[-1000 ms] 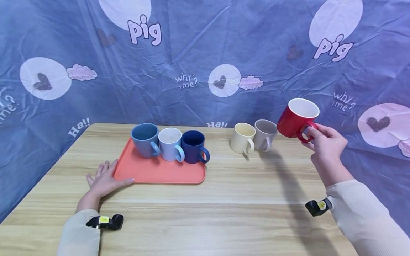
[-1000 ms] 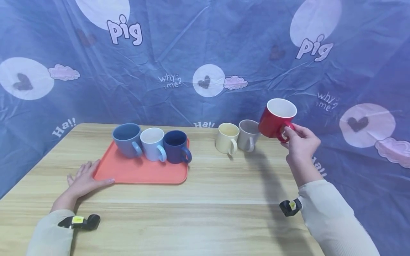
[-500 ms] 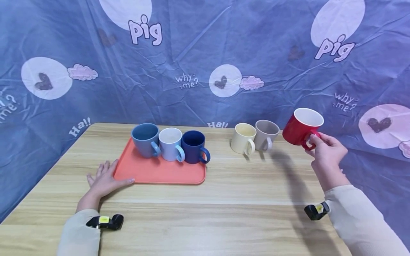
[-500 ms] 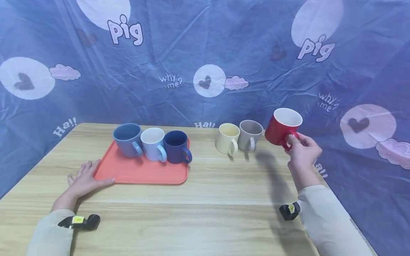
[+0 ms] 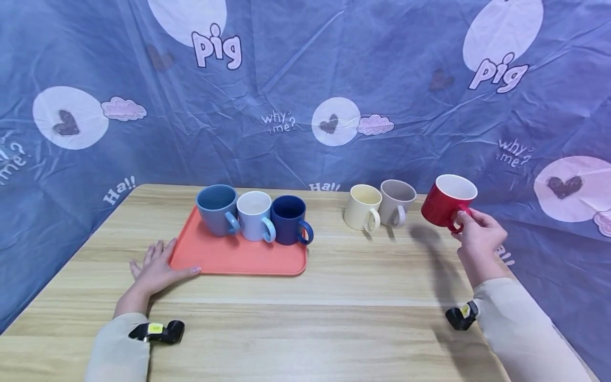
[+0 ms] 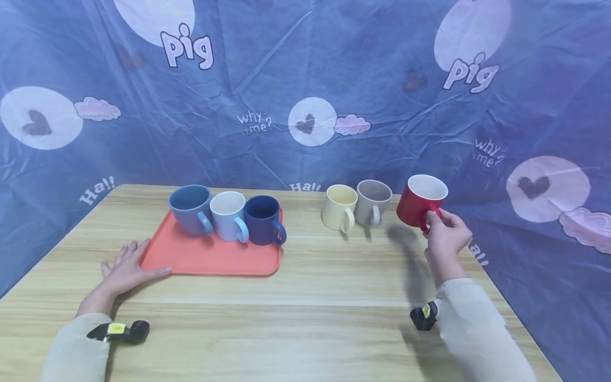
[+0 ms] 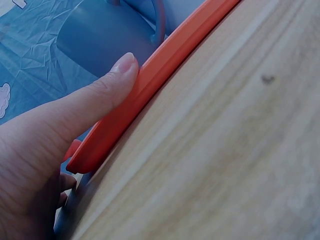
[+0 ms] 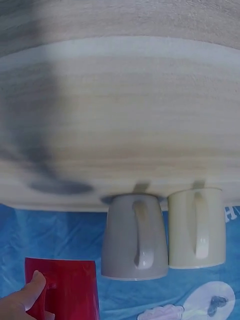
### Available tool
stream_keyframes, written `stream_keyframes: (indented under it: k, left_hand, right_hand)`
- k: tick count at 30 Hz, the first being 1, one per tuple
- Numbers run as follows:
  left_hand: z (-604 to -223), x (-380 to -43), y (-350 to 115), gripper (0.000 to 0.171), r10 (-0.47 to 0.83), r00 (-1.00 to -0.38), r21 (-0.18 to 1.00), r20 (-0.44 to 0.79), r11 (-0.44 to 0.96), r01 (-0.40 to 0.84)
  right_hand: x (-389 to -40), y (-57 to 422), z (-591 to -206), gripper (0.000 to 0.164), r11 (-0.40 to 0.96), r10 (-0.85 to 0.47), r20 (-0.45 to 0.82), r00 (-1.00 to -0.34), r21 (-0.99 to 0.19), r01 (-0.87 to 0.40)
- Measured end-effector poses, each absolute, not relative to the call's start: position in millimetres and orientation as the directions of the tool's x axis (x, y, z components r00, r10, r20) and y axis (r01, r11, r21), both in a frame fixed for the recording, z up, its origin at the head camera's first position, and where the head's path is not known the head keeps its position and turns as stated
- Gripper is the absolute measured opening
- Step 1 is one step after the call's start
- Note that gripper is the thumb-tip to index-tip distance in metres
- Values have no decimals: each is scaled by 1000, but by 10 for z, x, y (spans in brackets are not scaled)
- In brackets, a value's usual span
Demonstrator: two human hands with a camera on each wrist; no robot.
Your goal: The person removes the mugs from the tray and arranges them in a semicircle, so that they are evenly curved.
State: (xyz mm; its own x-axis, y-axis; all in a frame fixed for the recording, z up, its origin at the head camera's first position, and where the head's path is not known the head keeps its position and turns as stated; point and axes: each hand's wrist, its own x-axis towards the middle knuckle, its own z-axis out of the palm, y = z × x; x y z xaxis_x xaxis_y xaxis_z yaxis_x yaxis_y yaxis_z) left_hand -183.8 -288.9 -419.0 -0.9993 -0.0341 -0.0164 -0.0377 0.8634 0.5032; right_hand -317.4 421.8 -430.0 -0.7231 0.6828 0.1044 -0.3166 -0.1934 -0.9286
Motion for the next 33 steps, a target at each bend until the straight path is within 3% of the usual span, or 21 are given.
stream_keyframes:
  k: [5,10,13,24,33]
  left_hand:
    - [-4199,-1841,-2882,110,-33,-999,501,-19,865,-38]
    - [-4200,-1839,-2874,110,-32,-999,506,-15,862,-35]
    - [-4203,-1842,-2873,110,-34,-999,507,-16,861,-38]
    - [-4219,-1868,-2880,111,-43,-999,502,-20,863,-47]
    - [-4226,-1860,-2901,111,-42,-999,501,-19,864,-46]
  right_hand:
    - [-3024,3944,-4171,43,-203,716,48,-697,-940,-273]
    - [-2714,3468,-3752,24,-273,756,-90,-649,-944,-187]
    - [-2614,3283,-3625,16,-282,771,-104,-629,-941,-189]
    - [-2871,3458,-4017,17,-234,743,-19,-669,-944,-233]
    - [-2800,3223,-3905,13,-214,750,-57,-659,-964,-159]
